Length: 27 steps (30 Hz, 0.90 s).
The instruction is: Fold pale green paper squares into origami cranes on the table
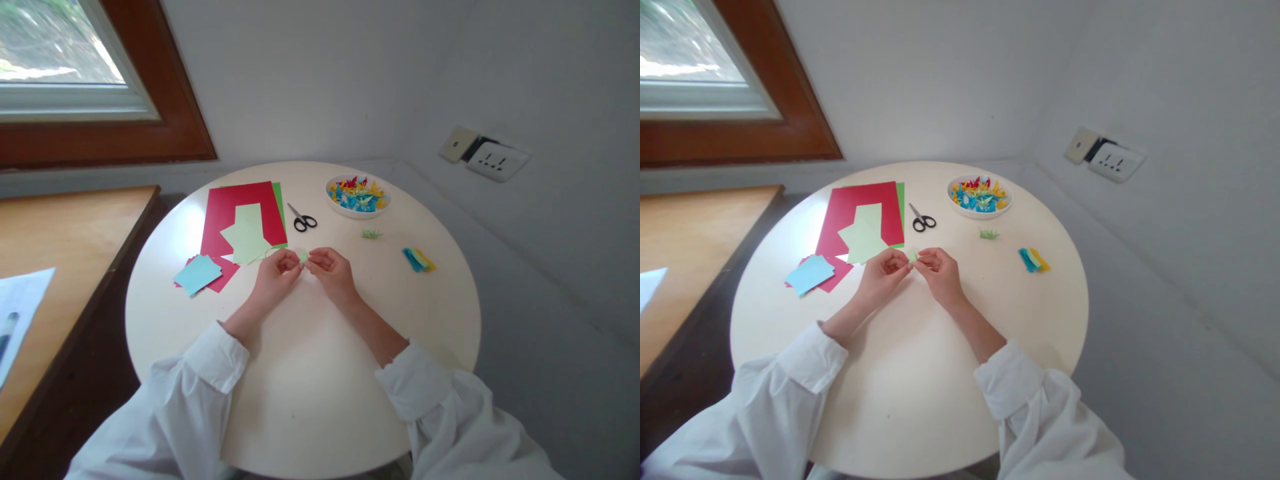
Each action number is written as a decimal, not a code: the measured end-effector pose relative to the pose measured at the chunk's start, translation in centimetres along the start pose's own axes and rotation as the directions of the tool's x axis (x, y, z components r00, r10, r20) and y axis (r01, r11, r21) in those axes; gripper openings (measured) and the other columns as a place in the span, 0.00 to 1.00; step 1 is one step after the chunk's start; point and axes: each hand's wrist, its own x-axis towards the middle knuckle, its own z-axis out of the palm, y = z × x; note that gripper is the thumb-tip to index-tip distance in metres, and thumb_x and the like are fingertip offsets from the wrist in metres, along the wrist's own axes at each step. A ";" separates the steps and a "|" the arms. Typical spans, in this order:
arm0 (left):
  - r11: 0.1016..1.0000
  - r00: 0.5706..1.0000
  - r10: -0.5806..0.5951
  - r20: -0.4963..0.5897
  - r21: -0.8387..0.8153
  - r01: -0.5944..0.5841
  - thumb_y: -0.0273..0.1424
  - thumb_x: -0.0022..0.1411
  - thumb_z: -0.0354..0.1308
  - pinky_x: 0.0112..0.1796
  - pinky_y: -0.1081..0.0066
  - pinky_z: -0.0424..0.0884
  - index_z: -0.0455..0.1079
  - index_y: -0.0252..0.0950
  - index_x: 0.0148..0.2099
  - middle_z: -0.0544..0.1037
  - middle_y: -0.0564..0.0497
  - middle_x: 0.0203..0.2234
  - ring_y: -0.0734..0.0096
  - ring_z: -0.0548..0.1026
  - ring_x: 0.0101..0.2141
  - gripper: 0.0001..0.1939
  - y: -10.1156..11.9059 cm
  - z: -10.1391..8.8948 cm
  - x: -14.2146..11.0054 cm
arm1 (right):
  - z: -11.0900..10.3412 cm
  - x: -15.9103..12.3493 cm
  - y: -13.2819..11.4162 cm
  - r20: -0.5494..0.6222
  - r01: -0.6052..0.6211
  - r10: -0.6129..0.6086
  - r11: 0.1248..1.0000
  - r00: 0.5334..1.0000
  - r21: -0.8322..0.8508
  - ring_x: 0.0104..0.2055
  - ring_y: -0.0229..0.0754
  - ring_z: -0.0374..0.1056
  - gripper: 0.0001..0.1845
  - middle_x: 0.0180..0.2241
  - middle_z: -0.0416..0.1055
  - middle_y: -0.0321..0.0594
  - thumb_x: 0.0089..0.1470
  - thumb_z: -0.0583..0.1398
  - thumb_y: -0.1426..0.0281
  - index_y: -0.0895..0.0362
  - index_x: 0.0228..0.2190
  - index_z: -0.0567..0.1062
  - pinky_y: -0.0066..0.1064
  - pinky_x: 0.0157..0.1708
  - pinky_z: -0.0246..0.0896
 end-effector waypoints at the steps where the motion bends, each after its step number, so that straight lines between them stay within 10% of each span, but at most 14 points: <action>1: 1.000 1.000 0.005 0.000 -0.001 -0.005 0.30 0.48 0.60 0.25 0.75 0.61 0.65 0.35 0.27 0.68 0.56 0.18 0.76 0.67 0.22 0.06 -0.1 0.0 0.0 | 0.0 0.0 0.0 0.006 0.004 -0.004 1.000 1.000 0.002 0.28 0.37 0.70 0.14 0.24 0.73 0.34 0.35 0.66 0.67 0.55 0.28 0.70 0.29 0.30 0.65; 27: 0.995 0.998 0.055 0.017 -0.084 -0.054 0.31 0.51 0.61 0.30 0.73 0.68 0.72 0.33 0.34 0.77 0.49 0.27 0.72 0.74 0.28 0.08 -1.3 0.3 0.0 | -0.3 0.1 0.2 0.037 0.122 -0.118 0.980 0.992 -0.156 0.30 0.39 0.69 0.07 0.27 0.74 0.37 0.41 0.62 0.66 0.57 0.25 0.76 0.28 0.26 0.64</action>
